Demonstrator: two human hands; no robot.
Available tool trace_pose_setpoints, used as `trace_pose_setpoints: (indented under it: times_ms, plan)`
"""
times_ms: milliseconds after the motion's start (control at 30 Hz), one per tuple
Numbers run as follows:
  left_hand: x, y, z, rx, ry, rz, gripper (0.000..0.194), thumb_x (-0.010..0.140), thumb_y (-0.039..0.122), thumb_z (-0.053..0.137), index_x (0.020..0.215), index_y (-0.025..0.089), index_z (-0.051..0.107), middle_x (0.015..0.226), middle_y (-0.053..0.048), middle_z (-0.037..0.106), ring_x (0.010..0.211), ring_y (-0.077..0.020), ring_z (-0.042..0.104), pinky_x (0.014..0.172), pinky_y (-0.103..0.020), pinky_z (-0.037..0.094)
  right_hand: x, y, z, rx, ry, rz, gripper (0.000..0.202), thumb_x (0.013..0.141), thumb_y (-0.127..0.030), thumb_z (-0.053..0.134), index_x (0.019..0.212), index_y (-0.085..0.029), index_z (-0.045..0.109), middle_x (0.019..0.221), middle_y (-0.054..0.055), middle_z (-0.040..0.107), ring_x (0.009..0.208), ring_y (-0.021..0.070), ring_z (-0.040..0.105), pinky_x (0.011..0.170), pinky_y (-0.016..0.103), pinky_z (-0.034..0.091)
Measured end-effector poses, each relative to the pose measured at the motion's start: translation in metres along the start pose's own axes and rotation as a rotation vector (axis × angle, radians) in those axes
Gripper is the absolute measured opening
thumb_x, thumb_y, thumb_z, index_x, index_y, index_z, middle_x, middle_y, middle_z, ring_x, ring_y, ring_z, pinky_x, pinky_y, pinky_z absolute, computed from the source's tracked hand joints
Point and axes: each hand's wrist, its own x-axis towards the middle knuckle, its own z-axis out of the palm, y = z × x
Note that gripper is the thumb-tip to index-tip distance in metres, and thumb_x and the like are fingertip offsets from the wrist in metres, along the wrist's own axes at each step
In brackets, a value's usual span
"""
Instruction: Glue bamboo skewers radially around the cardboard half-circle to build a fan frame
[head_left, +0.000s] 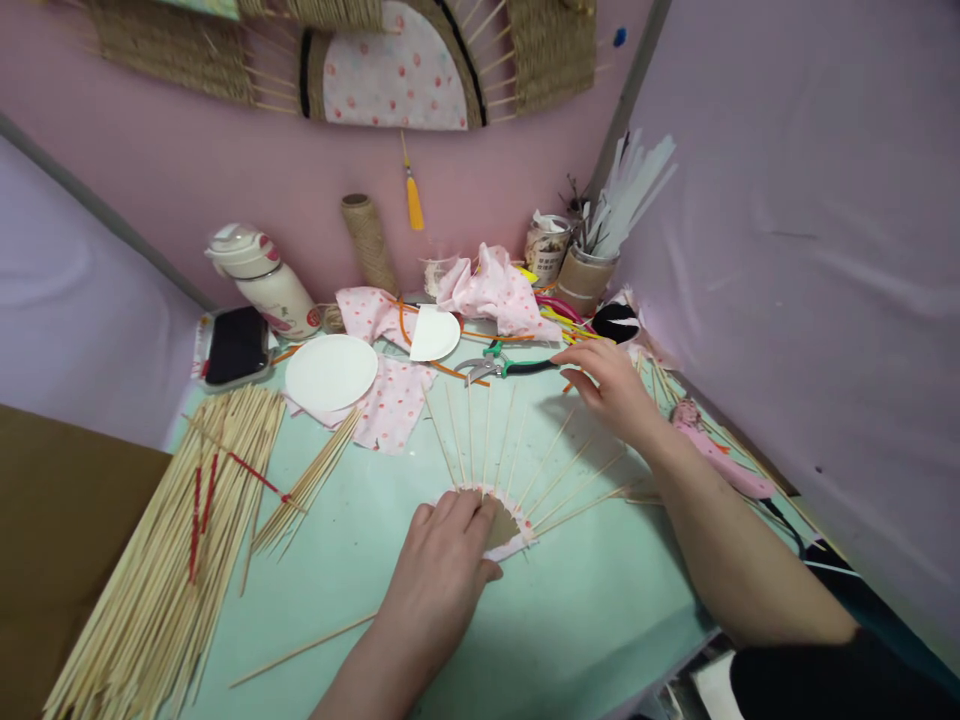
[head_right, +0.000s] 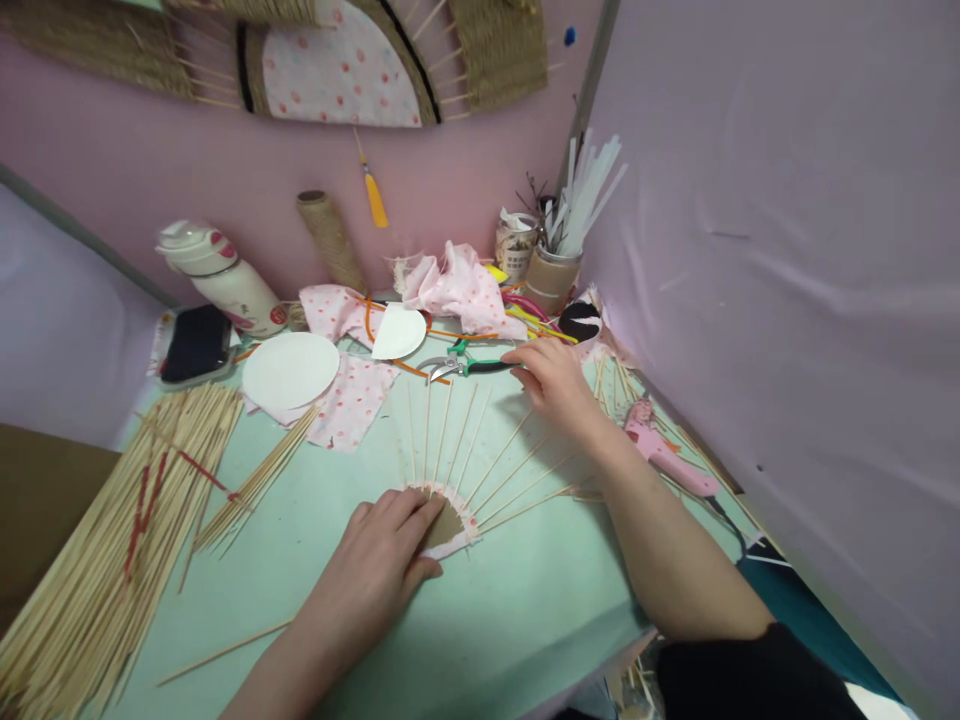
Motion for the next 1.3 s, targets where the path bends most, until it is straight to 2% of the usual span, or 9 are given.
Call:
trace_pose_setpoints:
  times_ms: [300,700,1300]
  plan:
    - [0.002,0.002,-0.003,-0.026,-0.013,-0.019,0.044,0.088,0.014,0.06,0.13,0.024,0.053,0.126,-0.005,0.059,0.114,-0.0238,0.051,0.089,-0.039,0.037,-0.004,0.008,0.009,-0.068,0.031,0.049,0.014,0.094,-0.025,0.051,0.101,-0.023,0.064,0.097,0.009,0.069,0.095,0.0267,0.06,0.082,0.042,0.041]
    - [0.001,0.002,-0.005,-0.026,-0.024,-0.025,0.046,0.087,0.014,0.062,0.131,0.024,0.052,0.128,-0.005,0.058,0.115,-0.0241,0.05,0.091,-0.039,0.037,-0.006,0.003,0.011,-0.089,-0.055,0.086,0.014,0.095,-0.025,0.051,0.1,-0.023,0.064,0.098,0.007,0.069,0.095,0.0256,0.059,0.081,0.04,0.036]
    - [0.001,0.001,-0.002,-0.006,-0.024,-0.018,0.042,0.088,0.014,0.06,0.129,0.024,0.053,0.125,-0.006,0.06,0.113,-0.025,0.052,0.088,-0.04,0.038,-0.007,0.002,0.011,-0.108,-0.085,0.089,0.013,0.095,-0.026,0.052,0.1,-0.023,0.063,0.098,0.008,0.071,0.095,0.0261,0.061,0.082,0.041,0.036]
